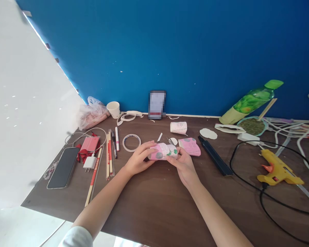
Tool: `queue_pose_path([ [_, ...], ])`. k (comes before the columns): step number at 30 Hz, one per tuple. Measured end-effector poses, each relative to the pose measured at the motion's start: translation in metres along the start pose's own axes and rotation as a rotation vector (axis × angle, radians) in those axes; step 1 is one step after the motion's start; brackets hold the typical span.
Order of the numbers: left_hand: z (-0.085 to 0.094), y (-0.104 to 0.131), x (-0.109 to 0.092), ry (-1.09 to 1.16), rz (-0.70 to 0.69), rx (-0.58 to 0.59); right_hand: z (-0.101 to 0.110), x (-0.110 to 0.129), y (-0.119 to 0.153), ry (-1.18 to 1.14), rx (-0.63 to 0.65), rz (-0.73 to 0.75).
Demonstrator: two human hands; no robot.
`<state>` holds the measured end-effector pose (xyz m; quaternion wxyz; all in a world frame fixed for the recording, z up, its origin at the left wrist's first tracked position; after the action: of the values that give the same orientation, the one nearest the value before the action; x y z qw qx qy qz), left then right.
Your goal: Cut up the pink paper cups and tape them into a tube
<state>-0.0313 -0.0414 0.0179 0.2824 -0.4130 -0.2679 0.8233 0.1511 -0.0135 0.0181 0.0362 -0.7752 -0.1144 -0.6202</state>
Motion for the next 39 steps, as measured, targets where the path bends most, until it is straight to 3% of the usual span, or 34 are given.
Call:
queue_pose_path([
  [12,0.001,0.0,-0.005,0.049,-0.005,0.067,-0.001,-0.004,0.001,0.012,-0.034,0.034],
  [15,0.001,0.0,-0.006,0.16,0.175,0.046,0.0,-0.001,0.001,0.031,-0.035,0.096],
  [19,-0.004,0.003,0.002,0.492,0.56,0.039,0.002,0.001,0.002,0.15,-0.016,0.21],
  [22,-0.008,0.003,0.005,0.625,0.681,0.073,0.005,0.001,0.001,0.226,0.038,0.255],
  [27,-0.001,0.0,0.002,0.488,0.515,0.003,0.012,0.006,-0.003,0.259,0.143,0.282],
  [34,0.004,-0.001,-0.002,0.108,0.145,0.1,0.013,0.006,-0.004,0.215,0.084,0.211],
  [39,0.002,-0.002,-0.004,0.075,0.185,0.094,0.01,0.004,-0.003,0.198,0.072,0.199],
])
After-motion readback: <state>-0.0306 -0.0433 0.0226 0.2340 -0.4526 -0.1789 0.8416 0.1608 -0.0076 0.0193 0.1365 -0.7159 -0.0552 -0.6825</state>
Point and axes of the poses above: each hand's wrist, its own y-axis away from the middle knuckle, its own z-axis out of the back of the hand, x = y × z, the point moved 2 cm from there along -y, towards the middle knuckle, and after that the axes turned 3 degrees about z, right-handed, at the moved point
